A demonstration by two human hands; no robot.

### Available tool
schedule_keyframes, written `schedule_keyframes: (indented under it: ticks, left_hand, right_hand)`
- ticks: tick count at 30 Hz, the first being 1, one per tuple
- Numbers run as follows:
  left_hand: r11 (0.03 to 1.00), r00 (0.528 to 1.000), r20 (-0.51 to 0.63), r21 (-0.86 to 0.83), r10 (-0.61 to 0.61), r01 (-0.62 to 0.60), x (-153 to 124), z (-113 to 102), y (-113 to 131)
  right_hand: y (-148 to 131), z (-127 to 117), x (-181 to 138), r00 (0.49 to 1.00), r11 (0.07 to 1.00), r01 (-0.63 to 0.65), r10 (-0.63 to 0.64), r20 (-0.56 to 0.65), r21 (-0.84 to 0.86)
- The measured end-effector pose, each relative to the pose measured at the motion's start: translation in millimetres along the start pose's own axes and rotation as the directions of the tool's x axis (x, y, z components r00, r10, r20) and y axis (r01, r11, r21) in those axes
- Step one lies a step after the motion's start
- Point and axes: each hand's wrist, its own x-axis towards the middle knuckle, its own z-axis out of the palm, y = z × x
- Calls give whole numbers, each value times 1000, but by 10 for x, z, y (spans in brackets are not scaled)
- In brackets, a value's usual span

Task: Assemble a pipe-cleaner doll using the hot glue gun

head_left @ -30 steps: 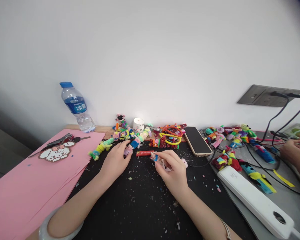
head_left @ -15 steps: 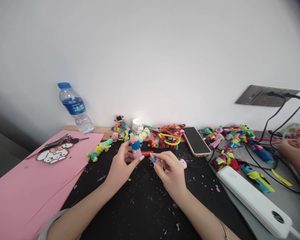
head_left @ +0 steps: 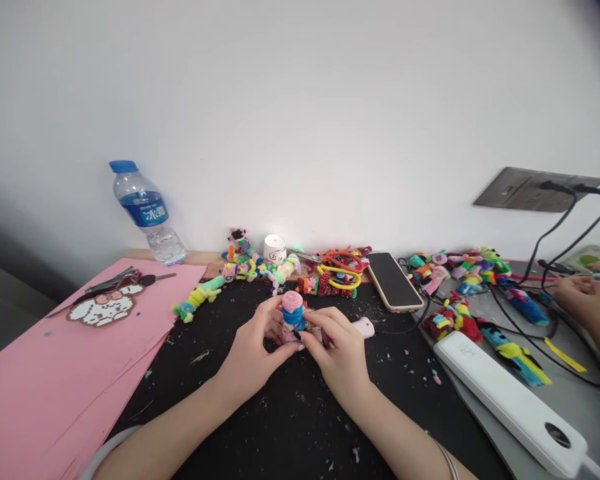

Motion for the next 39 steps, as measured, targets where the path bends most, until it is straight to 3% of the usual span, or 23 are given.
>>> schedule_keyframes:
  ticks: [12,21,39]
  left_hand:
    - [999,999,25,15,44,-44,-27,2,-20]
    - [1000,996,-90,-11,-12,11,29,-19,-4]
    - [999,999,-41,40,29,-28,9,-2,-12]
  right_hand:
    - [13,-1,0,999,999,-31,30,9,33]
    - [-1,-18,21,998,998,-55,55,0,38]
    - [-5,7,-7,1000,1000,-26,26,13,11]
